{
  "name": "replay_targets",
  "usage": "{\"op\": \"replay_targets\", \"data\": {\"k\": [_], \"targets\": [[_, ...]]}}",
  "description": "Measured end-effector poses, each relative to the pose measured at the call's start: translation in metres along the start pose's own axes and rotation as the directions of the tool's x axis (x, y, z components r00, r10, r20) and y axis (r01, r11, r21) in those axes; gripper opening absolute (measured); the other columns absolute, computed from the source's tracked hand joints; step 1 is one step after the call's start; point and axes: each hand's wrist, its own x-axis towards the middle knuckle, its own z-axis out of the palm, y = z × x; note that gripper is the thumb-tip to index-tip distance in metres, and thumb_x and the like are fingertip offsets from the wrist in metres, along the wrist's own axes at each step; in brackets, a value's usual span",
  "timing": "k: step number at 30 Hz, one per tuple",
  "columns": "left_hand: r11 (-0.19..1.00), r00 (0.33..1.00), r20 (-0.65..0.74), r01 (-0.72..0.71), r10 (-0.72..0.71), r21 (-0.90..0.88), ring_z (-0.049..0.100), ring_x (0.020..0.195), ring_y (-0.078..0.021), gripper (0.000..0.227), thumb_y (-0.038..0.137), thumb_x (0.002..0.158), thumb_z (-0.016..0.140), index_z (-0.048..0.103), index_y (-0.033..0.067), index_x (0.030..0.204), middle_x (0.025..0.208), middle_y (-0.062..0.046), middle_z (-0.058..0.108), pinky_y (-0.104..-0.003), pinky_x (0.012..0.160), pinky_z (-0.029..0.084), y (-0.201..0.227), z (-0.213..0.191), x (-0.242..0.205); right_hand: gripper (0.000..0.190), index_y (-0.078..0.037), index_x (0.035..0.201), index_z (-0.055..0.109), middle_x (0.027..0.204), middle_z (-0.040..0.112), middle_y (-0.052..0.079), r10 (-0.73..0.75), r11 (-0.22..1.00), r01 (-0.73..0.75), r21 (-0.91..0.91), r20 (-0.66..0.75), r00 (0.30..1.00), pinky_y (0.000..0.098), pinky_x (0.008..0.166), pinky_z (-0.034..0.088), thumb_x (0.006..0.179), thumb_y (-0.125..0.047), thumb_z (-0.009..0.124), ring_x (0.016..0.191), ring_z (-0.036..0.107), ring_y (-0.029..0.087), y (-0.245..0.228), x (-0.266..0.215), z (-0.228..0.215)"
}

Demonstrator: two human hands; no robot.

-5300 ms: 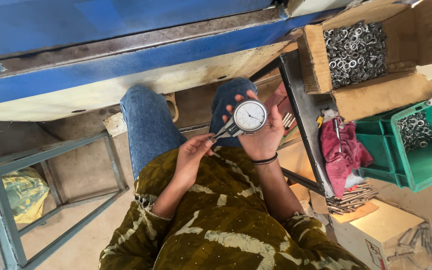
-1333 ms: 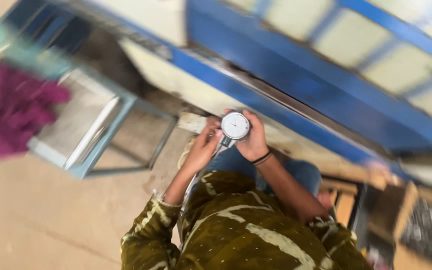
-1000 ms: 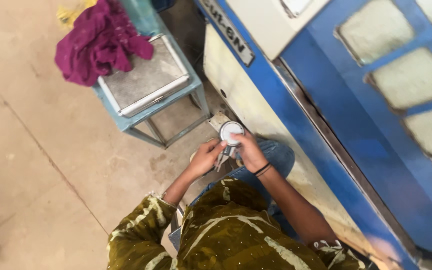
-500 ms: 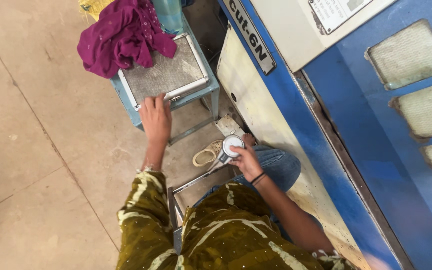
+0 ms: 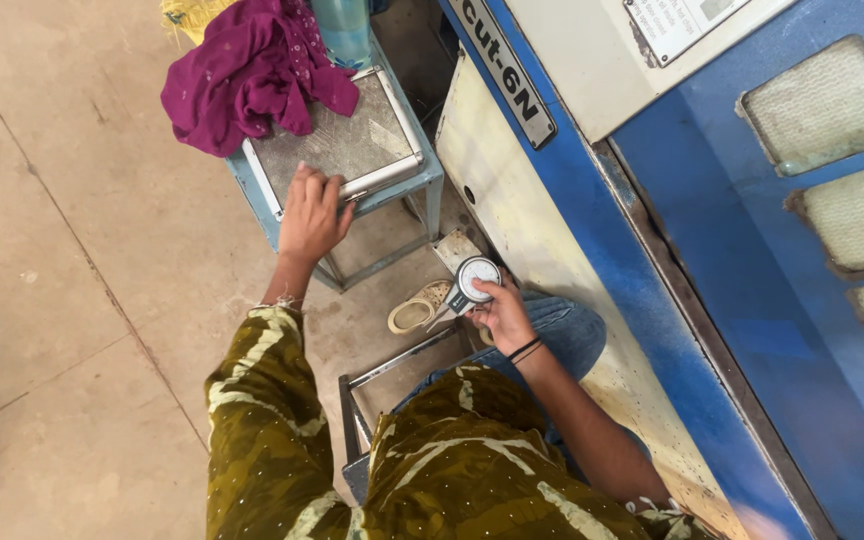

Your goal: The person retrieves a dial gauge from a metal case, measures a small metal washer, then uses a go/no-go gauge to check the washer's fit. The person repeatedly picks washers from a cardboard box, tests them with the gauge, and places them into a green bin.

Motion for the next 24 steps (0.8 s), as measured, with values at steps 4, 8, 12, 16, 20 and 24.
{"op": "replay_targets", "data": {"k": [4, 8, 12, 16, 20, 24], "targets": [[0.998, 0.998, 0.008, 0.057, -0.057, -0.031, 0.053, 0.124, -0.0386, 0.047, 0.029, 0.093, 0.077, 0.061, 0.0029, 0.129, 0.117, -0.018, 0.054, -0.046, 0.107, 0.046, 0.000, 0.017, -0.005, 0.028, -0.008, 0.118, 0.061, 0.094, 0.073, 0.006, 0.032, 0.999, -0.031, 0.010, -0.036, 0.999, 0.0325, 0.064, 0.057, 0.091, -0.015, 0.068, 0.077, 0.070, 0.016, 0.001, -0.004, 0.005], [0.998, 0.998, 0.016, 0.067, -0.067, 0.003, 0.054, 0.121, -0.0374, 0.048, 0.033, 0.092, 0.079, 0.062, 0.0053, 0.128, 0.119, -0.018, 0.055, -0.044, 0.103, 0.048, -0.004, 0.024, -0.011, 0.027, -0.006, 0.118, 0.064, 0.096, 0.073, 0.006, 0.030, 0.998, -0.030, 0.058, 0.011, 0.999, 0.0324, 0.067, 0.056, 0.093, -0.017, 0.069, 0.080, 0.070, 0.015, 0.005, -0.005, 0.005], [0.997, 0.996, -0.040, 0.078, -0.077, 0.029, 0.055, 0.120, -0.0367, 0.051, 0.037, 0.090, 0.080, 0.062, 0.0073, 0.128, 0.119, -0.016, 0.056, -0.043, 0.101, 0.049, -0.003, 0.029, -0.013, 0.027, -0.010, 0.117, 0.065, 0.095, 0.073, 0.003, 0.040, 0.997, -0.039, 0.063, -0.018, 0.999, 0.0322, 0.067, 0.057, 0.091, -0.017, 0.068, 0.080, 0.070, 0.014, 0.004, -0.006, 0.009], [0.991, 0.992, -0.041, 0.123, -0.121, 0.055, 0.056, 0.117, -0.0351, 0.050, 0.040, 0.093, 0.080, 0.062, 0.0081, 0.128, 0.119, -0.016, 0.055, -0.043, 0.099, 0.051, -0.004, 0.038, -0.015, 0.027, -0.009, 0.117, 0.063, 0.094, 0.073, 0.003, 0.028, 0.999, -0.027, 0.047, -0.016, 0.999, 0.0320, 0.065, 0.056, 0.092, -0.017, 0.068, 0.078, 0.070, 0.014, 0.003, -0.007, 0.011], [0.989, 0.989, -0.050, 0.140, -0.137, 0.050, 0.056, 0.117, -0.0346, 0.051, 0.041, 0.091, 0.081, 0.062, 0.0091, 0.126, 0.118, -0.014, 0.054, -0.042, 0.100, 0.051, -0.004, 0.038, -0.014, 0.026, -0.006, 0.116, 0.060, 0.093, 0.073, 0.006, -0.024, 0.999, 0.023, 0.035, 0.010, 1.000, 0.0320, 0.062, 0.056, 0.093, -0.016, 0.068, 0.076, 0.070, 0.016, -0.001, -0.006, 0.015], [0.987, 0.986, -0.025, 0.164, -0.164, -0.003, 0.054, 0.114, -0.0358, 0.053, 0.041, 0.088, 0.082, 0.062, 0.0079, 0.125, 0.116, -0.014, 0.054, -0.043, 0.100, 0.049, 0.002, 0.028, -0.008, 0.027, -0.006, 0.115, 0.060, 0.091, 0.072, 0.007, -0.027, 0.998, 0.027, 0.053, 0.006, 1.000, 0.0316, 0.060, 0.057, 0.092, -0.016, 0.068, 0.072, 0.070, 0.016, -0.002, -0.009, 0.016]]}}
